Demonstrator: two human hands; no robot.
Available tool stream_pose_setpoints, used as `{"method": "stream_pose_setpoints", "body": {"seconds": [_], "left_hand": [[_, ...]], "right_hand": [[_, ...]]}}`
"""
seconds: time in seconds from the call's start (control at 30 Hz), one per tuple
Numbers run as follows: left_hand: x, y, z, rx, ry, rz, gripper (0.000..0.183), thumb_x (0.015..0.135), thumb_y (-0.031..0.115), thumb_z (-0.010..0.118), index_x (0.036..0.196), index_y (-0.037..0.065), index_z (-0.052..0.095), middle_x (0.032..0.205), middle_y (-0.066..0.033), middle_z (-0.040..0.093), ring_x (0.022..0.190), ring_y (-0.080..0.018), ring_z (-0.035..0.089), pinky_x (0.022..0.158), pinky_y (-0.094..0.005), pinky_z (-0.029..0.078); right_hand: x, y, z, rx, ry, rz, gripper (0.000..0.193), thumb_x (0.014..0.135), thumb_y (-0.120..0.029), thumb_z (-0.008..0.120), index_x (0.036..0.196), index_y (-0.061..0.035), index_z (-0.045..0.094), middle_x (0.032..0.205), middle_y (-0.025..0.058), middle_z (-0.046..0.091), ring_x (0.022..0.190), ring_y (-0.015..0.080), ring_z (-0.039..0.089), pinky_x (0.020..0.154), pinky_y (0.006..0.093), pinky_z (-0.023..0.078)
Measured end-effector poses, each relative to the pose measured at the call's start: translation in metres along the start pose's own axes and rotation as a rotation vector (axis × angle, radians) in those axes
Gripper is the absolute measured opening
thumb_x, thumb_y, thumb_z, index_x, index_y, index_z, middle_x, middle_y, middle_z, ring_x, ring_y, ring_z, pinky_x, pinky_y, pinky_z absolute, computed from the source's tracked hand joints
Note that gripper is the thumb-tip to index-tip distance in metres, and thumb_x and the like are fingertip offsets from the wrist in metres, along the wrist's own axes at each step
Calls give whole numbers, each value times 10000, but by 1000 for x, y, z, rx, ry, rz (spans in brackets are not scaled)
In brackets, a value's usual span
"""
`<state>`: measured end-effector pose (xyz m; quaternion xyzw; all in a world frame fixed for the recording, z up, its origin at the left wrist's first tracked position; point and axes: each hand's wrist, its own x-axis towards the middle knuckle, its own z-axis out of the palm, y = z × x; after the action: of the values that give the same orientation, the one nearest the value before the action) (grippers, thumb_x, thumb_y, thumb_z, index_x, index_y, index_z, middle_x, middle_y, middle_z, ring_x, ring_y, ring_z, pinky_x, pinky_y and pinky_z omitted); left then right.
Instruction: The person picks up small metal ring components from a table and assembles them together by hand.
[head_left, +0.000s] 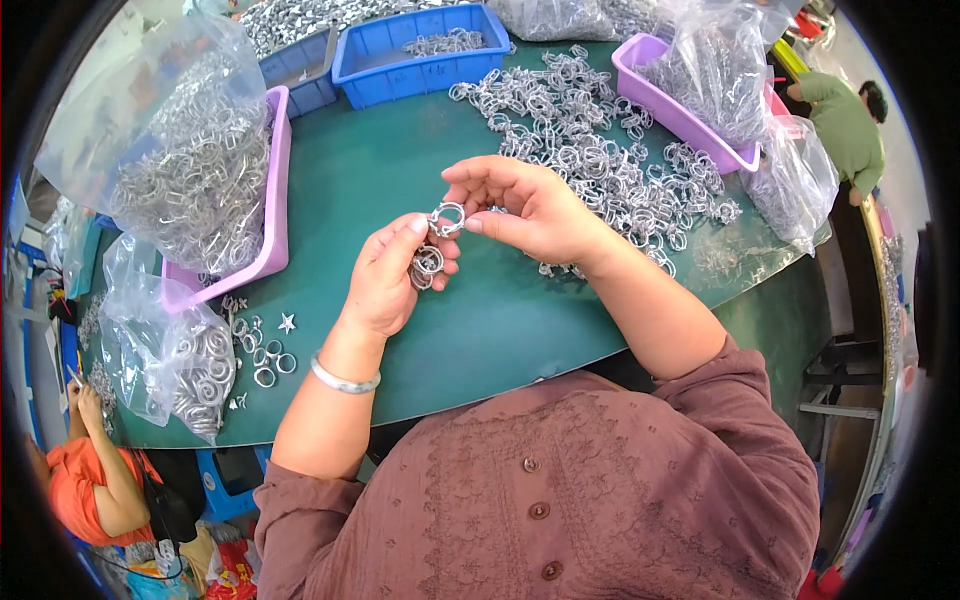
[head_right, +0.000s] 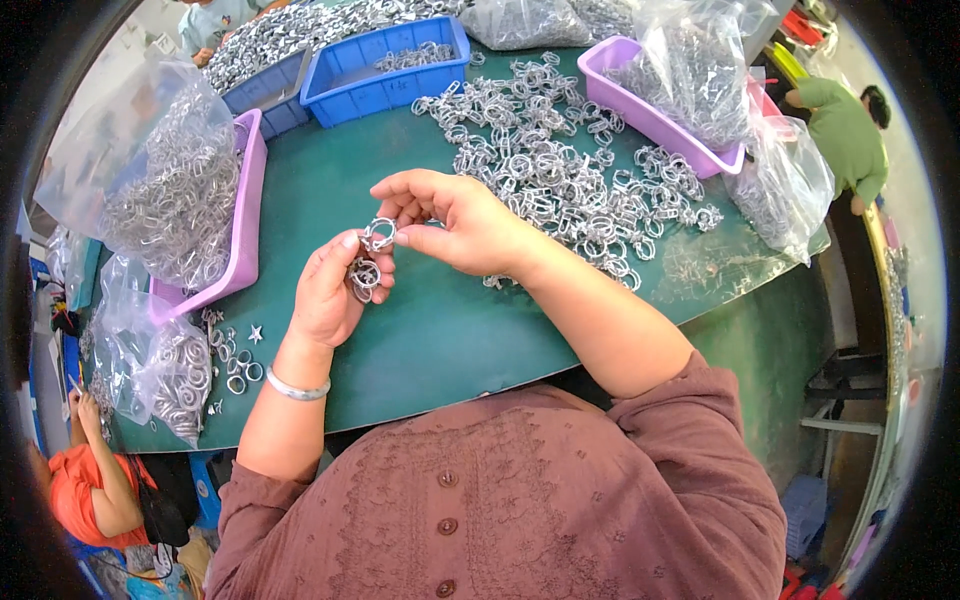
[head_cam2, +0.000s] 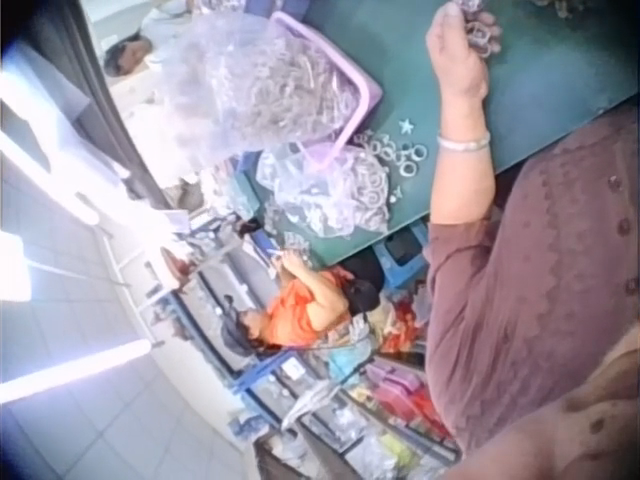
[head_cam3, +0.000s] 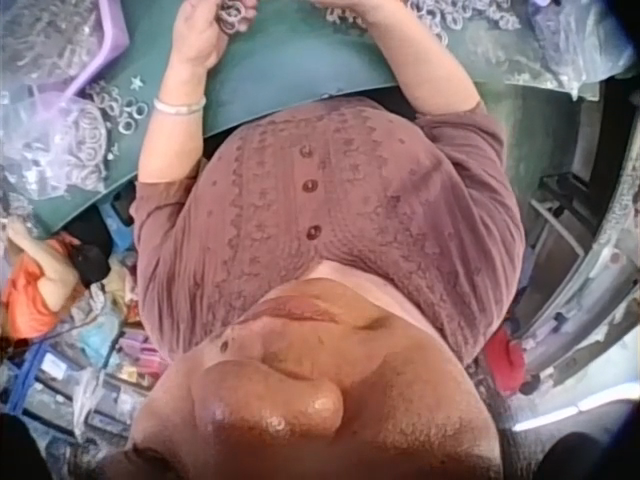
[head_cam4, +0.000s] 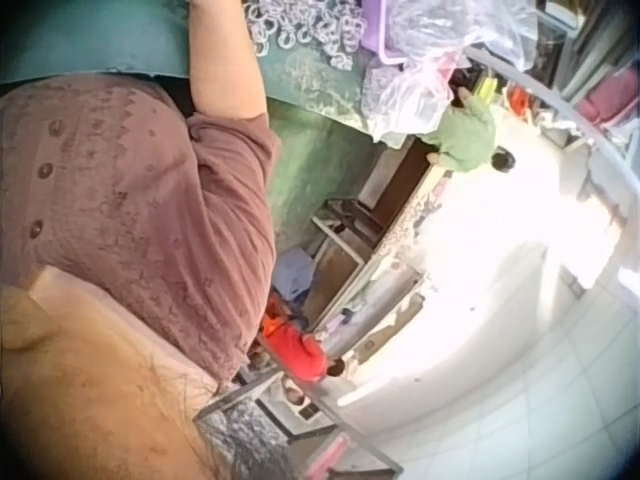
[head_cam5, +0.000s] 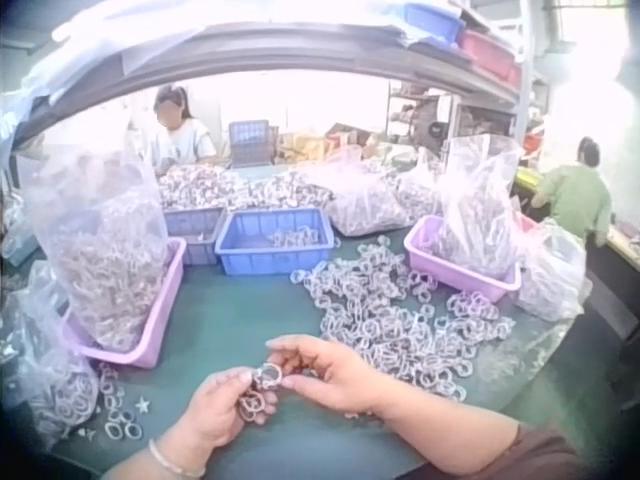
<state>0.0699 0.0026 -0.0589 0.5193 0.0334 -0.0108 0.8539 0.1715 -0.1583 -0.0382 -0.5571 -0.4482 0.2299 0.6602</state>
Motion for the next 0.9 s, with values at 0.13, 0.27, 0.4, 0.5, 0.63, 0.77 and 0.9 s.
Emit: {"method": "stream_pose_setpoints", "body": {"seconds": [0.13,0.27,0.4,0.5,0.63,0.77,0.9], "left_hand": [[0,0,-1,-15,-28,-8,288,892,286,445,914,30,575,752,-48,586,624,-114,558,510,-216,432],[1,0,0,-29,2,-30,275,893,271,445,908,28,572,749,-48,584,624,-116,558,510,-216,431],[2,-1,-1,-34,29,-50,262,901,251,411,905,32,554,728,-54,567,611,-123,548,493,-227,431],[2,-2,-1,-40,34,-47,249,901,241,416,906,34,554,726,-50,567,609,-122,547,494,-225,429],[2,-2,-1,-34,42,-39,242,899,237,424,911,34,554,727,-45,567,611,-119,547,498,-225,429],[3,-2,-2,-53,26,-30,208,893,215,453,904,42,567,742,-35,588,615,-102,561,500,-207,432],[2,-2,0,8,68,-7,189,884,206,472,905,43,566,744,-30,585,618,-93,553,503,-198,426]], "right_hand": [[-4,2,0,-26,17,9,378,770,67,555,1137,9,488,970,65,555,854,106,529,781,241,446],[-5,0,2,-116,40,3,362,768,63,562,1121,9,502,968,63,556,849,105,529,770,238,451],[-5,5,3,-152,107,-58,341,739,27,598,1072,0,527,893,59,590,789,107,555,731,250,467],[-5,8,3,-188,115,-90,344,729,26,606,1063,-5,533,886,61,593,774,110,561,715,250,471],[-4,8,3,-230,125,-132,335,719,22,615,1045,-5,542,876,65,594,746,113,569,695,249,475],[-4,9,2,-255,133,-140,326,718,19,618,1034,-9,546,876,66,593,735,112,573,687,246,472],[-5,4,2,-367,154,-117,273,725,3,620,992,-11,567,840,66,599,721,110,577,660,245,470]]}}
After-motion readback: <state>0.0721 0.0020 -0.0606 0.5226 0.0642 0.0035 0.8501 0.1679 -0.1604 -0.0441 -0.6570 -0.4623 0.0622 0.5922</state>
